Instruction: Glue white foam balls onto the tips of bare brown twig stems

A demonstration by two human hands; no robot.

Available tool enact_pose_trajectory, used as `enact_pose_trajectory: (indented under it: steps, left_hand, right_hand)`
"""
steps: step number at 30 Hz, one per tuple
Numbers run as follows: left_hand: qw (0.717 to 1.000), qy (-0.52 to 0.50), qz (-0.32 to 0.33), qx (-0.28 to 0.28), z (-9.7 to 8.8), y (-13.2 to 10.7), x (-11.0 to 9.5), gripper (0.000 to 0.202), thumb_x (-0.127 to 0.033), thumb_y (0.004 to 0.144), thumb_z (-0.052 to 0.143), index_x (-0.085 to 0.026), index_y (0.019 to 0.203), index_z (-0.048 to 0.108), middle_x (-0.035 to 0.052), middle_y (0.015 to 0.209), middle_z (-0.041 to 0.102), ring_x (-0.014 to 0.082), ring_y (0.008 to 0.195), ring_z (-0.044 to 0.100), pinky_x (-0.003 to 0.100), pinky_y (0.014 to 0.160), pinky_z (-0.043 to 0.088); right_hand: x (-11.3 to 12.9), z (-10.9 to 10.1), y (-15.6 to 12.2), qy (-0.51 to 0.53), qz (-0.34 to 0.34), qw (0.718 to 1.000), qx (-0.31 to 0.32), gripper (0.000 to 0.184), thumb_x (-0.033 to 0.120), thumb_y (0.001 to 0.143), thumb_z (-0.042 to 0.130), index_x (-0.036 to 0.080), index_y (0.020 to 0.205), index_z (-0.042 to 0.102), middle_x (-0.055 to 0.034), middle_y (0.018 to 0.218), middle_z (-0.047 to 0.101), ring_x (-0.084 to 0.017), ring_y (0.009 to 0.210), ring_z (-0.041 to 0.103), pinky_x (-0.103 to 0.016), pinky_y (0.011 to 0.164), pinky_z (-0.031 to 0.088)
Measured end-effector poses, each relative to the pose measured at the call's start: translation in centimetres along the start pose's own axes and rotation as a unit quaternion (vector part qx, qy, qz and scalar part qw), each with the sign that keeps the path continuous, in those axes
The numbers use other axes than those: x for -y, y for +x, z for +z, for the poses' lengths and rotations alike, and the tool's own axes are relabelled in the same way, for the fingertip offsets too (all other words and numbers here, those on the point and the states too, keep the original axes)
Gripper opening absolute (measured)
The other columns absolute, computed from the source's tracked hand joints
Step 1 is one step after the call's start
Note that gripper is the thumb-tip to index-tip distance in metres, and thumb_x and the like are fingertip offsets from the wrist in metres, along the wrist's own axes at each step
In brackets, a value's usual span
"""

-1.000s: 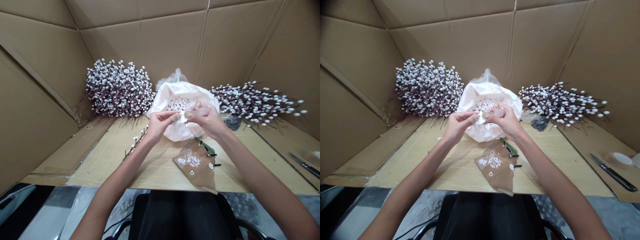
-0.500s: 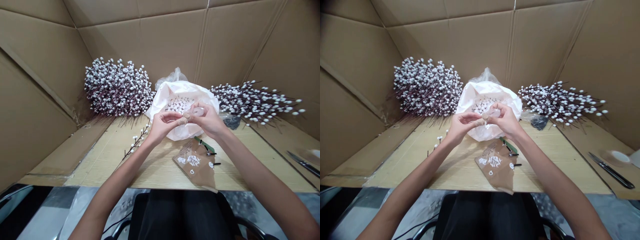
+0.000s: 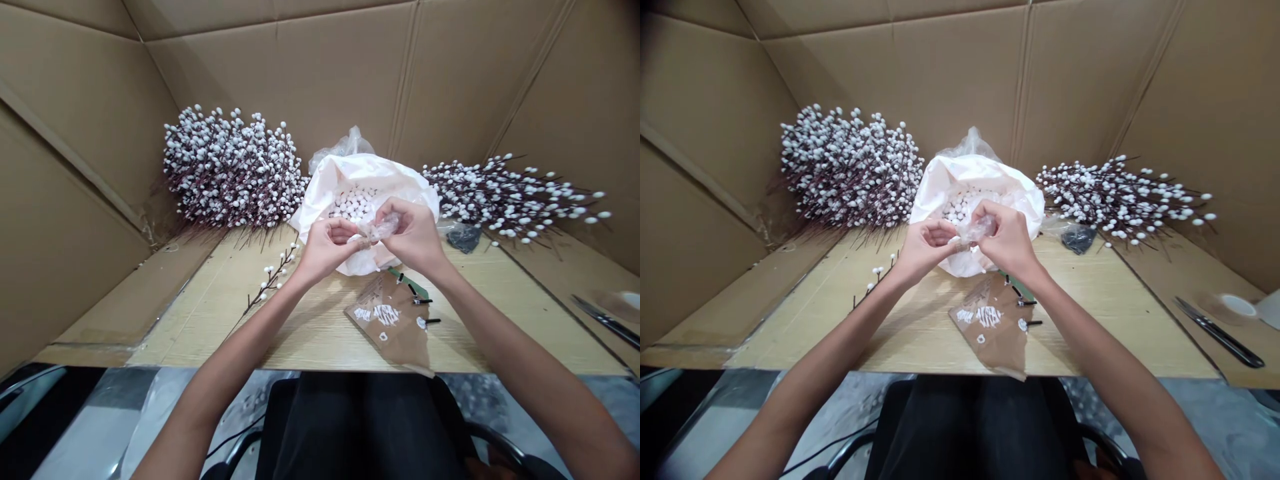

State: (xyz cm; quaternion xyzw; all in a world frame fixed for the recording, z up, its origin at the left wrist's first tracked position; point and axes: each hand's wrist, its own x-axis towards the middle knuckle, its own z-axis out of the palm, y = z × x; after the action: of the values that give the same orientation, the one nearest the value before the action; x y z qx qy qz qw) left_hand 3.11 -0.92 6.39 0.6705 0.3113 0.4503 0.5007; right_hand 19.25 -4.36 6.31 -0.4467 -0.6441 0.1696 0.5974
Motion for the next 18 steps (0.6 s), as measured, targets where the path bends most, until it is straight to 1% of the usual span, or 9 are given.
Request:
enact_pose_trajectory:
  steps: [2, 4, 7, 9, 10, 11, 14, 16, 18]
  left_hand:
    - [1.0, 0.006, -0.015, 0.007, -0.2, 0.0, -0.2, 0.028, -0.024, 0.054, 0.082, -0.014, 0.071, 0.063, 0.0052, 0.074, 0.071, 0.0156, 0.069, 0.068, 0.028, 0.069, 0.054]
    - [0.998, -0.008, -0.045, 0.035, -0.5, 0.0, -0.4, 0.026, -0.024, 0.058, 0.08, -0.015, 0.077, 0.065, 0.0043, 0.071, 0.072, 0.0158, 0.068, 0.068, 0.027, 0.065, 0.053]
    - [0.986, -0.05, -0.086, 0.132, -0.7, 0.1, -0.7, 0.021, -0.024, 0.067, 0.075, -0.017, 0.086, 0.069, 0.0057, 0.076, 0.074, 0.017, 0.075, 0.07, 0.027, 0.067, 0.052]
    - [0.974, -0.068, -0.09, 0.196, -0.9, 0.2, -0.8, 0.018, -0.027, 0.072, 0.072, -0.016, 0.086, 0.073, 0.0083, 0.085, 0.075, 0.0179, 0.083, 0.069, 0.027, 0.072, 0.052]
    - [0.97, -0.076, -0.091, 0.215, -0.9, 0.3, -0.7, 0.019, -0.03, 0.073, 0.071, -0.016, 0.086, 0.074, 0.0095, 0.088, 0.076, 0.0185, 0.085, 0.069, 0.028, 0.074, 0.052]
    - [0.967, -0.087, -0.093, 0.222, -0.9, 0.4, -0.6, 0.021, -0.034, 0.074, 0.071, -0.016, 0.085, 0.075, 0.0103, 0.089, 0.076, 0.0193, 0.085, 0.069, 0.029, 0.075, 0.052]
    - [0.964, -0.135, -0.11, 0.201, -1.0, 0.6, -0.1, 0.032, -0.047, 0.067, 0.076, -0.017, 0.078, 0.075, 0.0106, 0.084, 0.076, 0.0211, 0.078, 0.068, 0.032, 0.073, 0.053]
    - [0.96, -0.158, -0.122, 0.196, -1.0, 0.6, 0.3, 0.035, -0.05, 0.063, 0.079, -0.017, 0.072, 0.074, 0.0097, 0.08, 0.075, 0.0199, 0.074, 0.067, 0.031, 0.072, 0.052]
    - [0.956, -0.162, -0.121, 0.211, -0.9, 0.4, 0.4, 0.033, -0.049, 0.064, 0.078, -0.017, 0.07, 0.073, 0.0082, 0.077, 0.074, 0.0169, 0.07, 0.065, 0.028, 0.069, 0.05]
  right_hand:
    - [0.1, 0.0, 0.0, -0.004, -0.011, 1.0, 0.002, 0.018, 0.004, 0.06, 0.063, 0.02, 0.064, 0.055, 0.0016, 0.067, 0.057, -0.013, 0.059, 0.051, -0.028, 0.053, 0.039]
    - [0.4, 0.1, -0.1, 0.031, 0.004, 0.999, 0.008, 0.019, 0.006, 0.06, 0.067, 0.02, 0.064, 0.055, 0.0018, 0.066, 0.057, -0.013, 0.059, 0.053, -0.028, 0.053, 0.042]
    - [1.0, 0.2, -0.1, 0.103, 0.046, 0.993, 0.02, 0.022, 0.012, 0.06, 0.074, 0.021, 0.065, 0.054, 0.0024, 0.064, 0.058, -0.013, 0.053, 0.055, -0.029, 0.049, 0.046]
    - [1.3, 0.2, 0.0, 0.139, 0.071, 0.988, 0.02, 0.026, 0.018, 0.059, 0.078, 0.022, 0.065, 0.052, 0.0026, 0.063, 0.058, -0.012, 0.05, 0.055, -0.029, 0.045, 0.046]
    - [1.5, 0.1, 0.1, 0.152, 0.078, 0.985, 0.016, 0.029, 0.021, 0.059, 0.08, 0.022, 0.065, 0.051, 0.0025, 0.063, 0.058, -0.012, 0.049, 0.055, -0.029, 0.044, 0.046]
    - [1.5, 0.0, 0.1, 0.162, 0.082, 0.983, 0.012, 0.032, 0.024, 0.058, 0.082, 0.022, 0.064, 0.05, 0.0025, 0.064, 0.058, -0.012, 0.049, 0.055, -0.029, 0.043, 0.047]
    - [1.5, -0.2, 0.4, 0.177, 0.092, 0.98, -0.001, 0.042, 0.035, 0.054, 0.086, 0.023, 0.064, 0.048, 0.0034, 0.062, 0.057, -0.012, 0.049, 0.056, -0.029, 0.043, 0.048]
    - [1.3, -0.2, 0.4, 0.179, 0.098, 0.979, -0.004, 0.044, 0.041, 0.055, 0.086, 0.023, 0.066, 0.047, 0.0041, 0.06, 0.056, -0.012, 0.048, 0.055, -0.028, 0.044, 0.047]
    - [1.1, -0.2, 0.4, 0.18, 0.1, 0.979, -0.006, 0.045, 0.044, 0.056, 0.085, 0.023, 0.066, 0.047, 0.0045, 0.058, 0.054, -0.011, 0.048, 0.053, -0.027, 0.044, 0.046]
